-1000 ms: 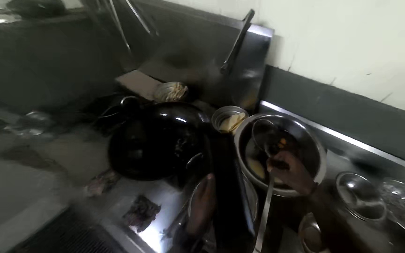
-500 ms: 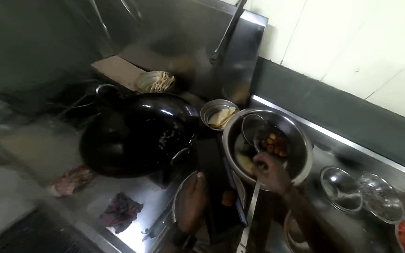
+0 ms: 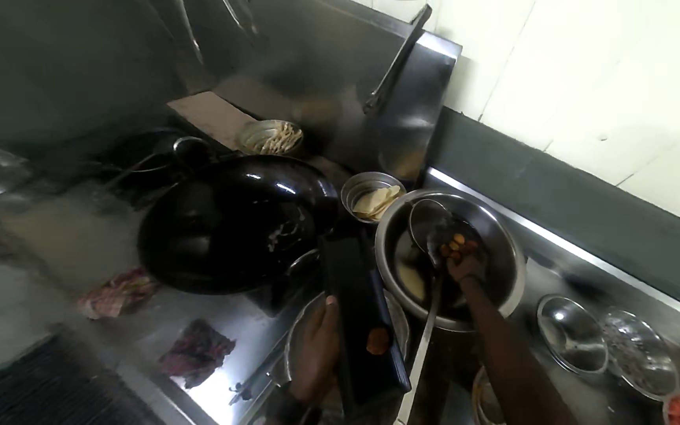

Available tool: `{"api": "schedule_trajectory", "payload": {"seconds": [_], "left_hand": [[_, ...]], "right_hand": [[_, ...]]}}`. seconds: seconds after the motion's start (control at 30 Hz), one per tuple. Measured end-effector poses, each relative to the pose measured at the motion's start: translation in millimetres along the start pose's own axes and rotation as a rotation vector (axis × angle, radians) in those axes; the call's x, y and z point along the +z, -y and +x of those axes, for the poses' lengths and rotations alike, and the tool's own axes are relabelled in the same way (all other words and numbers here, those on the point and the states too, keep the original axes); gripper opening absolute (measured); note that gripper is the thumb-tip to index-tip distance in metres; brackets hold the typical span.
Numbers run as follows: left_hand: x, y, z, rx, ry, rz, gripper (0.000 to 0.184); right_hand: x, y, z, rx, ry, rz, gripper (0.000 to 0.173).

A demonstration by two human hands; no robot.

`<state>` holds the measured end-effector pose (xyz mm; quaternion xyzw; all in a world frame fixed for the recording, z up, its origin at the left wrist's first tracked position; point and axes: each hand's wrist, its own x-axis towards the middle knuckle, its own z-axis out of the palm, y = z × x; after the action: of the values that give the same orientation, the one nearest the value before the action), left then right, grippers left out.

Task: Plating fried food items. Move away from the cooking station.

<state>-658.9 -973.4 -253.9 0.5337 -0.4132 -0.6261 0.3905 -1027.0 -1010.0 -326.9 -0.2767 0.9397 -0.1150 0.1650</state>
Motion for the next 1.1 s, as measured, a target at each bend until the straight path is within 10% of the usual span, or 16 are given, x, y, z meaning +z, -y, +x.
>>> {"api": "schedule_trajectory", "payload": {"seconds": [0.37, 0.63, 0.93, 1.1], "left_hand": [[-2.7, -1.1, -3.0, -0.034, -0.010, 0.018, 0.047], [-0.1, 10.0, -2.7, -0.051, 0.023, 0.029, 0.051], [-5.7, 14.3, 2.4, -0.041, 0.072, -0.094, 0.053], [-10.0, 7.5, 1.4, -0.065, 0.083, -0.156, 0.054]], "right_hand": [[-71.5, -3.5, -116.7, -0.176, 0.636, 1.168, 0.027], [-60.0, 43.6, -212.6, -0.893, 0.284, 0.290, 0.047], [-62.6, 51.4, -223.3, -0.964, 0.187, 0.199, 0.048], [-100.8, 19.2, -152.9, -0.696, 0.026, 0.137, 0.036]]}}
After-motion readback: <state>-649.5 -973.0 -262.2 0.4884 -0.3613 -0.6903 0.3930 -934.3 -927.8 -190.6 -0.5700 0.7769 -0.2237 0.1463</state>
